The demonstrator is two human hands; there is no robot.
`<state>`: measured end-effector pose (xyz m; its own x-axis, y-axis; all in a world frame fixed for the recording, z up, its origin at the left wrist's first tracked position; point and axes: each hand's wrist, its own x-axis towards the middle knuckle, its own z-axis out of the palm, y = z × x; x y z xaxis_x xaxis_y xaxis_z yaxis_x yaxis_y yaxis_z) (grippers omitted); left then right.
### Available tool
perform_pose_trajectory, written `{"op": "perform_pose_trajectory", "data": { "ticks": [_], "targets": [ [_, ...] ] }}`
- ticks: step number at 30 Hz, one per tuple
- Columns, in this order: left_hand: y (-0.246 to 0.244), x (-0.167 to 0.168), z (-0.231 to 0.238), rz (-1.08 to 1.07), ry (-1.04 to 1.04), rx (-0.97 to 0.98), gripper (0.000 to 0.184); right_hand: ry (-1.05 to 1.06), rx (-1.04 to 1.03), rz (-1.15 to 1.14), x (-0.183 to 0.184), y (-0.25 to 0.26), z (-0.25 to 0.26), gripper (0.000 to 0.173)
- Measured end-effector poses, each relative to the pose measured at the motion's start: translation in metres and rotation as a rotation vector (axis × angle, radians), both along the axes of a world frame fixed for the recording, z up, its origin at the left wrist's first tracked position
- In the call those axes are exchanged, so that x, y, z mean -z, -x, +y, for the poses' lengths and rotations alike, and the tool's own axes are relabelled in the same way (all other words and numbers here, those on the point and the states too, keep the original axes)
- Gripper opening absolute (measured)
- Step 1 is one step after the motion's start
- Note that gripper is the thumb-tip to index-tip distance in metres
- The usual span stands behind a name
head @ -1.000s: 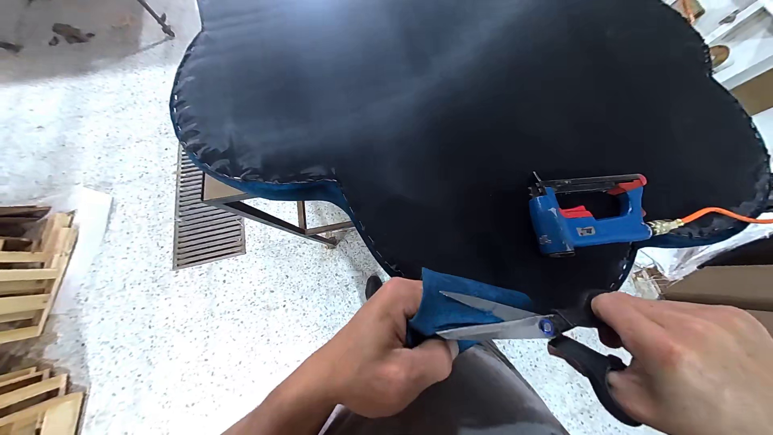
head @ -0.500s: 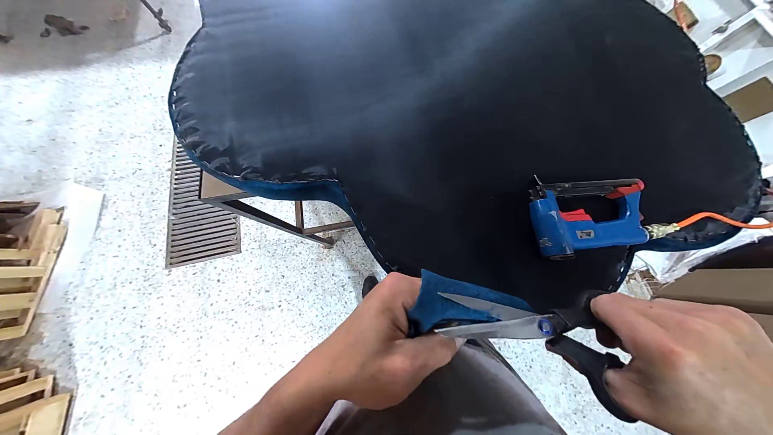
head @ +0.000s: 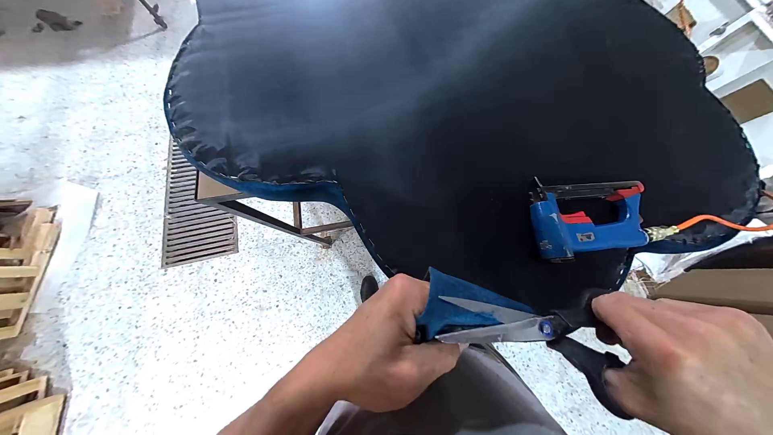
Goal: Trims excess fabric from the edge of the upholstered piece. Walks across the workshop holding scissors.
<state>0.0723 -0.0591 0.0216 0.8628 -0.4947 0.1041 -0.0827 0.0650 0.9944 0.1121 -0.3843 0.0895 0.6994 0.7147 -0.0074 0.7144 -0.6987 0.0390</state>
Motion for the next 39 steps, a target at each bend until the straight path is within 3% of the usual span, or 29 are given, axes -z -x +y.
{"op": "perform_pose_trajectory", "data": {
  "ticks": [18,39],
  "targets": [
    [-0.005,-0.003,-0.006,0.023,-0.02,0.031,0.01,-0.024,0.001,-0.133,0.009,0.0,-0.012,0.032],
    [0.002,-0.006,-0.005,0.023,-0.083,0.099,0.011,-0.029,-0.005,-0.12,0.006,0.015,-0.014,0.028]
  ]
}}
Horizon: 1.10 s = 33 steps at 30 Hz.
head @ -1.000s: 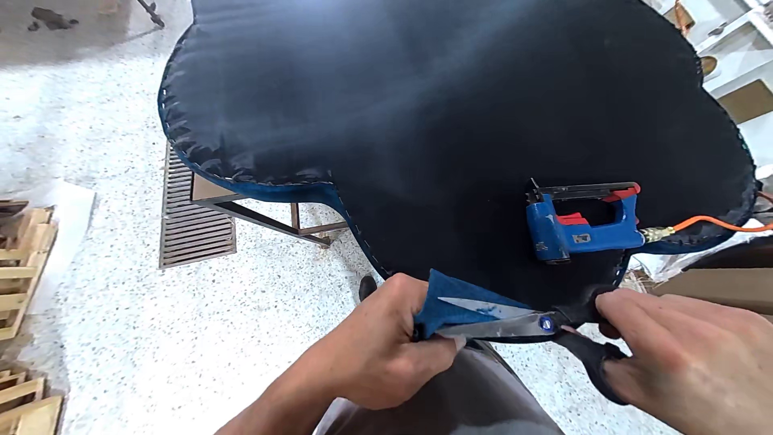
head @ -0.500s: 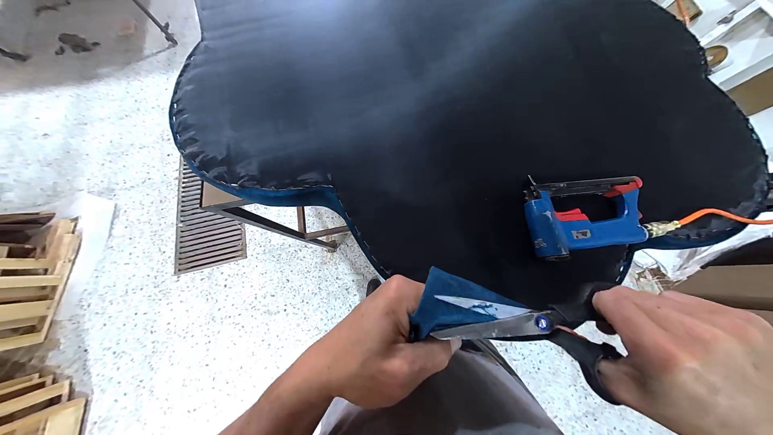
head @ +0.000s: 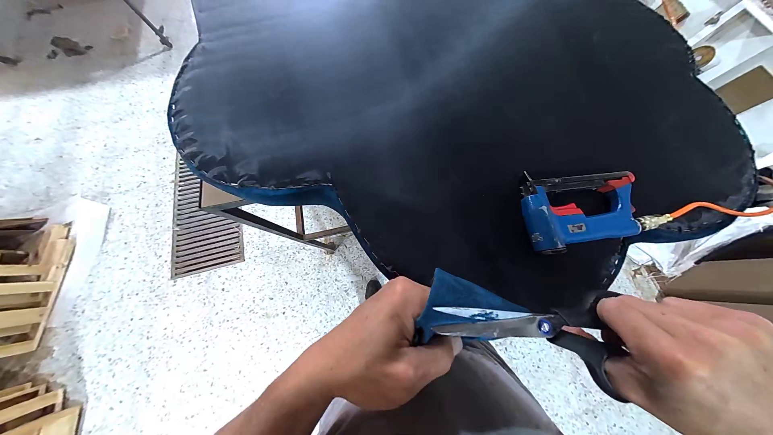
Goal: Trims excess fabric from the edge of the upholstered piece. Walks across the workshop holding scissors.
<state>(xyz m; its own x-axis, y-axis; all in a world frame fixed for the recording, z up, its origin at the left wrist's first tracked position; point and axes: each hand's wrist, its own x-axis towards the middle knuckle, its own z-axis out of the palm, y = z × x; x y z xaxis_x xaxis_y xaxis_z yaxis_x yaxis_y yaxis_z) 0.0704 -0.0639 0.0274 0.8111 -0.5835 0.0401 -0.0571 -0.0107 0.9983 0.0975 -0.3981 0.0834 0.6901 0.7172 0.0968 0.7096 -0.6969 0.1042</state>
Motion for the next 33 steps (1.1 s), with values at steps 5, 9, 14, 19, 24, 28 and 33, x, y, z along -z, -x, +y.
{"op": "perform_pose_trajectory", "data": {
  "ticks": [5,9,14,19,24,28,33],
  "targets": [
    [-0.0011,-0.002,-0.0005,-0.006,-0.039,0.022,0.013,-0.011,0.002,-0.04,0.0029,0.002,0.0044,0.029],
    [-0.0014,-0.0019,0.0007,-0.003,-0.04,0.045,0.014,0.004,0.0,-0.02,-0.0005,0.003,0.0048,0.031],
    [-0.0031,-0.0033,0.0001,-0.013,-0.07,0.058,0.014,-0.005,-0.003,-0.015,0.0014,0.0038,0.0035,0.033],
    [-0.0018,-0.0052,-0.0012,-0.013,-0.079,0.063,0.013,-0.014,0.015,-0.014,0.004,0.0025,0.0042,0.028],
    [-0.0013,-0.0048,-0.0016,-0.03,-0.075,0.066,0.012,-0.026,-0.018,-0.003,0.0022,0.0012,0.0012,0.032],
    [-0.0008,-0.0049,-0.0024,-0.035,-0.092,0.08,0.011,-0.021,-0.014,-0.015,0.0055,0.0013,0.0002,0.034],
    [0.0002,-0.0039,-0.003,-0.025,-0.079,0.086,0.011,-0.001,0.013,0.014,0.0041,0.0012,-0.0009,0.032]
  ]
}}
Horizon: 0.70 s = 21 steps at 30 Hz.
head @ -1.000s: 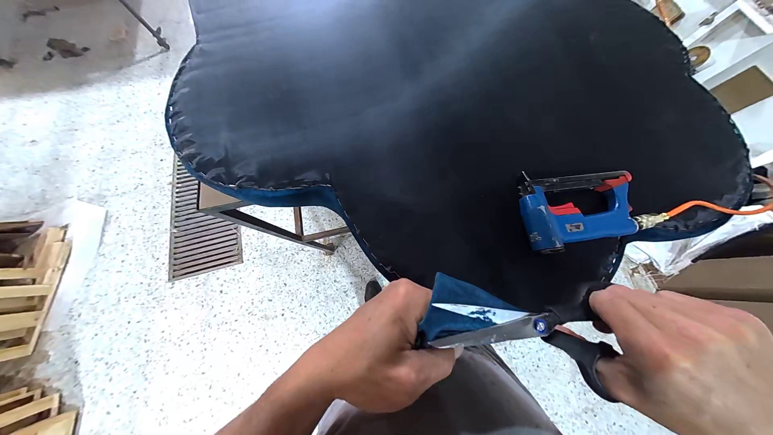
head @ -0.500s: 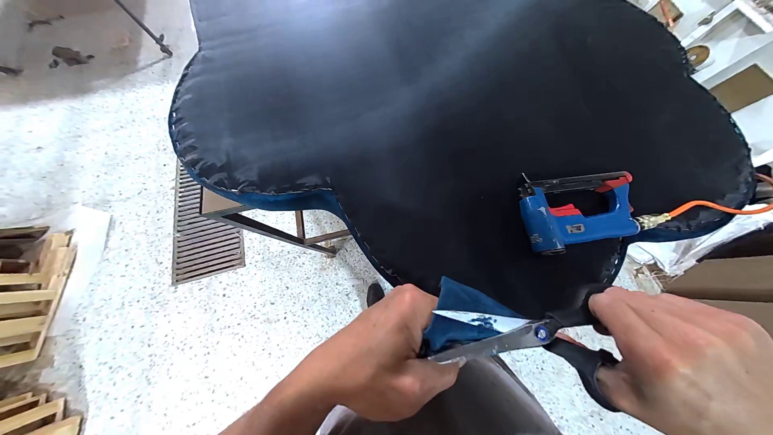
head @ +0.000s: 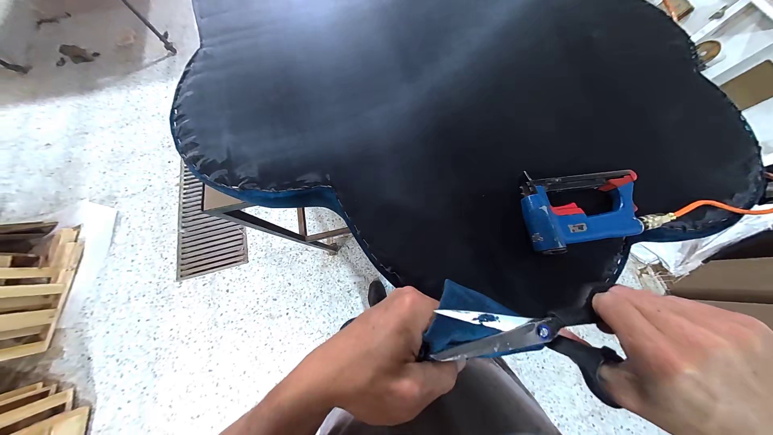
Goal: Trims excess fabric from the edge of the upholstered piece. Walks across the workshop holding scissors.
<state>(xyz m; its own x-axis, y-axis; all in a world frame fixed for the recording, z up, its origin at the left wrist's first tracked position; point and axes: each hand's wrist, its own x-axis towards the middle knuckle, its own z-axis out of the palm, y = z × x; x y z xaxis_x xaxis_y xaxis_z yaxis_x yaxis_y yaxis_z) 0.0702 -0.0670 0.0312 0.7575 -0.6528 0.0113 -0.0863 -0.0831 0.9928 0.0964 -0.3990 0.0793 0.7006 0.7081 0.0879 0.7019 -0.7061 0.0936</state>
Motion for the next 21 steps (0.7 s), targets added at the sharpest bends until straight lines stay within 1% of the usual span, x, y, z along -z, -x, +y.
{"op": "perform_pose_trajectory", "data": {
  "ticks": [1,2,5,6,7,8,10,11,13,15,17,21],
  "targets": [
    [0.0,0.0,0.0,-0.003,-0.002,0.004,0.011,-0.004,0.005,-0.004,0.002,0.0,0.0,0.029],
    [-0.001,-0.001,-0.001,-0.002,-0.014,0.006,0.011,-0.006,0.002,-0.005,0.002,0.0,-0.001,0.03],
    [-0.001,-0.003,0.0,0.018,-0.043,0.005,0.011,-0.016,-0.011,0.008,0.0,0.002,-0.002,0.041],
    [-0.001,-0.004,0.0,0.017,-0.033,0.002,0.012,-0.02,-0.01,0.015,-0.001,0.002,-0.001,0.041],
    [-0.001,-0.004,0.0,0.01,-0.018,-0.003,0.013,-0.024,-0.003,0.012,-0.001,0.002,0.0,0.037],
    [0.0,-0.004,0.0,0.0,0.004,-0.014,0.016,-0.03,0.008,0.006,-0.001,0.002,0.001,0.034],
    [0.0,-0.003,0.0,-0.029,0.04,-0.037,0.025,-0.053,0.031,-0.026,0.005,0.002,0.003,0.032],
    [0.001,-0.003,0.0,-0.023,0.049,-0.049,0.03,-0.072,0.043,-0.042,0.008,0.002,0.003,0.032],
    [0.001,-0.003,0.001,0.031,0.034,-0.097,0.032,-0.111,0.073,-0.045,0.014,0.004,0.005,0.033],
    [-0.001,-0.001,-0.001,0.083,0.041,-0.144,0.025,-0.135,0.101,-0.041,0.02,0.006,0.005,0.034],
    [-0.002,0.002,-0.005,0.079,0.079,-0.182,0.015,-0.136,0.118,-0.044,0.023,0.006,0.005,0.036],
    [-0.002,0.002,-0.007,0.06,0.127,-0.25,0.012,-0.137,0.127,-0.045,0.024,0.007,0.005,0.033]
  ]
}}
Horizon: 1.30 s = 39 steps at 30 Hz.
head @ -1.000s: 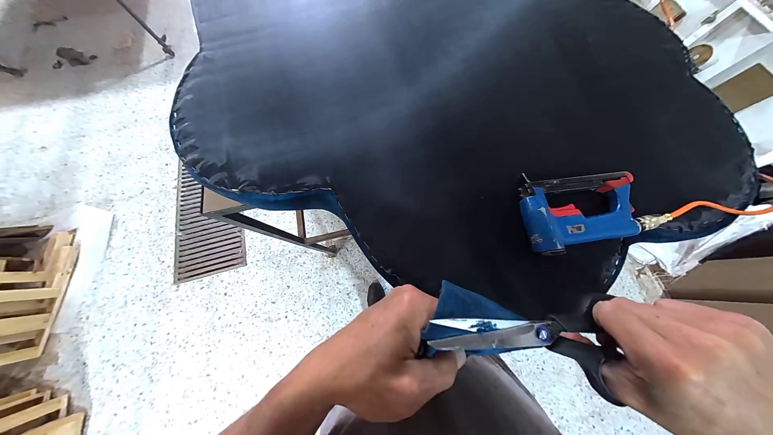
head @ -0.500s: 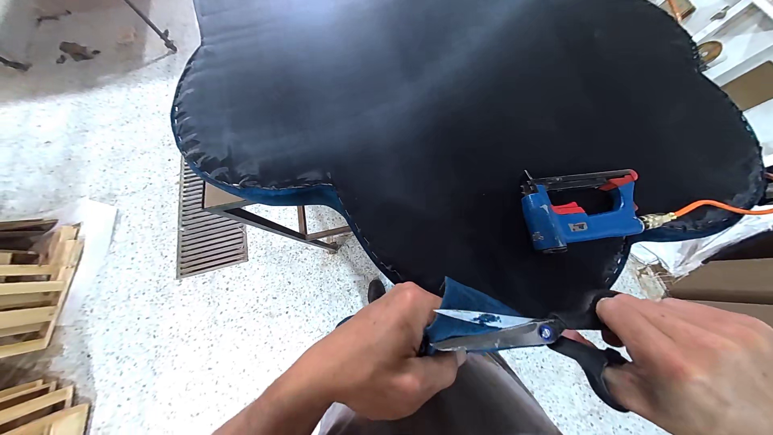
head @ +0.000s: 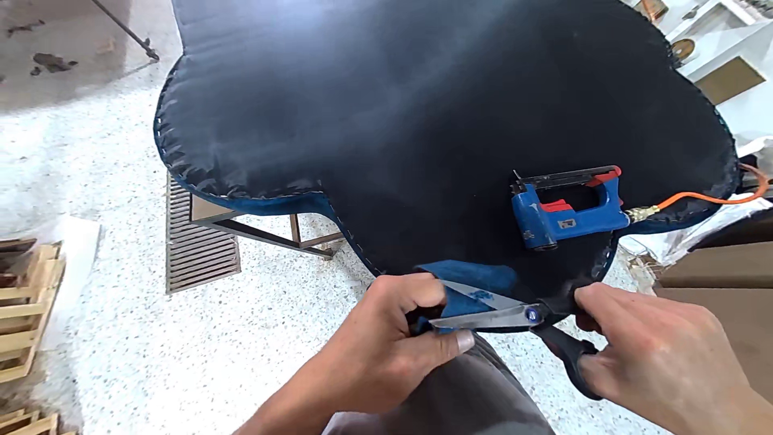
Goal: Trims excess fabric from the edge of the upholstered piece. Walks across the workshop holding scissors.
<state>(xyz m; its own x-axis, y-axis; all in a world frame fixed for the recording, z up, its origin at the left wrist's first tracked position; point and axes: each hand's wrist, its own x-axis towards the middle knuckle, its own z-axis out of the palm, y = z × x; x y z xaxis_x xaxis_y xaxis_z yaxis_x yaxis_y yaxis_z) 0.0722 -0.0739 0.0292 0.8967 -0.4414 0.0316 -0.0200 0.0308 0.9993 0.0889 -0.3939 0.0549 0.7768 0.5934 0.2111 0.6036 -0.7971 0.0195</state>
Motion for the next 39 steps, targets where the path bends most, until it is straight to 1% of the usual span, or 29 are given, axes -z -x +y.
{"op": "perform_pose_trajectory", "data": {
  "ticks": [3,6,10,16,21,24,29,32,36,39],
  "targets": [
    [0.001,-0.001,0.0,0.009,0.01,-0.015,0.012,0.0,0.004,-0.009,-0.002,0.001,0.001,0.035],
    [0.001,-0.001,0.002,-0.054,-0.04,0.033,0.012,0.008,-0.003,-0.017,0.0,0.001,0.002,0.037],
    [0.003,0.0,0.006,-0.108,-0.048,0.027,0.012,-0.009,-0.049,-0.02,0.001,0.0,-0.001,0.03],
    [0.004,0.001,0.006,-0.089,-0.021,0.018,0.011,0.05,-0.039,-0.028,-0.004,0.0,0.0,0.032],
    [0.005,0.001,0.007,-0.101,-0.003,0.008,0.012,0.049,-0.063,-0.068,-0.009,-0.003,0.0,0.028],
    [0.005,0.001,0.008,-0.109,-0.006,0.014,0.012,0.078,-0.049,-0.074,-0.01,-0.006,0.0,0.029],
    [0.003,0.001,0.013,-0.135,0.019,0.033,0.013,0.066,-0.093,-0.075,-0.014,-0.008,0.0,0.03],
    [0.003,-0.001,0.015,-0.136,0.016,0.05,0.013,0.086,-0.075,-0.079,-0.017,-0.009,0.004,0.033],
    [0.001,0.0,0.015,-0.134,0.027,0.065,0.015,0.082,-0.092,-0.129,-0.02,-0.008,0.006,0.03],
    [0.001,0.0,0.017,-0.137,0.04,0.072,0.014,0.112,-0.07,-0.097,-0.025,-0.007,0.008,0.03]
  ]
}}
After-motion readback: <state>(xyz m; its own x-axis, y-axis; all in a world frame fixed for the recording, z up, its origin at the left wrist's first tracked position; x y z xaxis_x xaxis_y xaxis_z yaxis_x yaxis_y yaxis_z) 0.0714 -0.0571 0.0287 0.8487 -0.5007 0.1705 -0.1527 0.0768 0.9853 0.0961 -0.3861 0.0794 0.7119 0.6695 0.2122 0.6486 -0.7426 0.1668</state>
